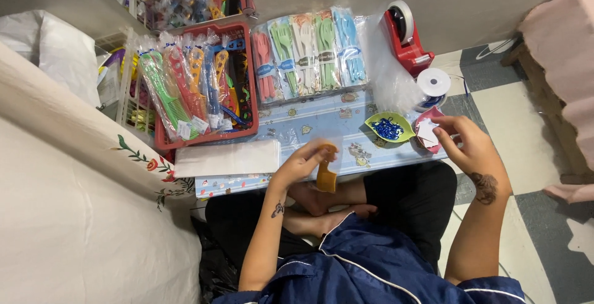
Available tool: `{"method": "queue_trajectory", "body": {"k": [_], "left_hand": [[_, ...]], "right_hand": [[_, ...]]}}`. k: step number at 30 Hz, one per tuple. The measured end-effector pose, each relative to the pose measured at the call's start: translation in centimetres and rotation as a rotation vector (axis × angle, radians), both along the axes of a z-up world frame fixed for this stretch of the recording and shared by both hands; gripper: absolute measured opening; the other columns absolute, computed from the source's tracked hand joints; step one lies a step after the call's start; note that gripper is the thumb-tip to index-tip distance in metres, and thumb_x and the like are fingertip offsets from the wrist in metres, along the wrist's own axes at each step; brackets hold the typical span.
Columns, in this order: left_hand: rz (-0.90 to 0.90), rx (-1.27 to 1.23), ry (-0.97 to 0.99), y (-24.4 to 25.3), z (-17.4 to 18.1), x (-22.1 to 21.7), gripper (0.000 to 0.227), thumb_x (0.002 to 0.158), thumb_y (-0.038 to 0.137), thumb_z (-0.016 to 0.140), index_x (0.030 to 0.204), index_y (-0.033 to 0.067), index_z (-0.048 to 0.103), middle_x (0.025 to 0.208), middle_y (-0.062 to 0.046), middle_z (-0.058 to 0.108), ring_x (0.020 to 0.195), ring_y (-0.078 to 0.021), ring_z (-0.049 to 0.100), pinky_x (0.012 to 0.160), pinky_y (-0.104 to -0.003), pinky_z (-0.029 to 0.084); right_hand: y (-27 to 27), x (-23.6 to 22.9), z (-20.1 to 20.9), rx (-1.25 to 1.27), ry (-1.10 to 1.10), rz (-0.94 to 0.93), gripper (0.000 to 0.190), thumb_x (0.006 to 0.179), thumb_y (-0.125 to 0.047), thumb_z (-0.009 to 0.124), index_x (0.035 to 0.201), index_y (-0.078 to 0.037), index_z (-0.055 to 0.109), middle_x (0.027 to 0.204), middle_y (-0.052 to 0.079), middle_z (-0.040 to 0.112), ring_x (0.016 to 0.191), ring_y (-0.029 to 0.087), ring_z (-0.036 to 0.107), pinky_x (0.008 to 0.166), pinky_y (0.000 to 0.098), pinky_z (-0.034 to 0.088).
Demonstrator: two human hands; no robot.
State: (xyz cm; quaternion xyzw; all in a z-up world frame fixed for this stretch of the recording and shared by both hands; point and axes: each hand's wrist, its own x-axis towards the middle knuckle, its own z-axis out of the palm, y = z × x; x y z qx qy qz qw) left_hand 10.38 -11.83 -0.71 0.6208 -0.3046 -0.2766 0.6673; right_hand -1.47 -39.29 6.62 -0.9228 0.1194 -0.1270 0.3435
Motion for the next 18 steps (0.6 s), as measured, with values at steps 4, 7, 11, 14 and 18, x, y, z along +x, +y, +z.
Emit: {"method": "queue_trajectory", "body": {"k": [4, 7, 11, 14, 18], "left_hand": [[0.017, -0.042, 0.143, 0.2, -3.8, 2.2, 0.025, 0.086, 0.025, 0.045, 0.103, 0.0096, 0.053, 0.092, -0.007, 0.061, 0.088, -0.0158, 0.058, 0.077, -0.026, 0.044], [0.098, -0.226, 0.396, 0.4, -5.7, 3.0, 0.022, 0.084, 0.019, 0.05, 0.102, 0.0072, 0.053, 0.089, -0.008, 0.059, 0.087, -0.0183, 0.057, 0.084, -0.031, 0.043], [0.179, -0.358, 0.471, 0.6, -6.5, 3.0, 0.021, 0.083, 0.018, 0.052, 0.099, 0.0054, 0.052, 0.086, -0.007, 0.057, 0.084, -0.0205, 0.058, 0.08, -0.032, 0.043], [0.207, -0.279, 0.436, 0.6, -6.2, 2.8, 0.02, 0.082, 0.021, 0.053, 0.097, 0.0077, 0.053, 0.084, -0.006, 0.058, 0.084, -0.0185, 0.058, 0.073, -0.028, 0.044], [0.186, -0.18, 0.418, 0.5, -6.2, 2.8, 0.02, 0.082, 0.022, 0.052, 0.097, 0.0078, 0.052, 0.085, -0.007, 0.06, 0.087, -0.0185, 0.059, 0.07, -0.026, 0.045]], "right_hand": [[-2.3, 0.0, -2.4, -0.055, 0.138, -0.114, 0.021, 0.082, -0.01, 0.054, 0.099, 0.0, 0.057, 0.084, 0.013, 0.055, 0.072, 0.02, 0.052, 0.06, 0.0293, 0.043], [-3.4, 0.6, -4.1, -0.187, 0.166, -0.022, 0.025, 0.076, -0.014, 0.058, 0.099, -0.002, 0.059, 0.086, 0.011, 0.058, 0.081, 0.021, 0.05, 0.07, 0.0308, 0.041], [-2.9, 1.6, -4.3, -0.267, 0.365, 0.003, 0.036, 0.065, -0.016, 0.066, 0.099, -0.011, 0.059, 0.095, 0.006, 0.059, 0.091, 0.021, 0.047, 0.073, 0.0301, 0.043], [-2.3, 1.8, -3.7, -0.241, 0.355, -0.017, 0.027, 0.071, -0.018, 0.062, 0.097, -0.009, 0.059, 0.093, 0.007, 0.06, 0.086, 0.019, 0.051, 0.069, 0.03, 0.044], [-2.2, 1.8, -2.5, -0.128, 0.387, -0.123, 0.025, 0.077, -0.008, 0.053, 0.102, -0.007, 0.058, 0.088, 0.009, 0.061, 0.075, 0.022, 0.057, 0.064, 0.0322, 0.045]]}}
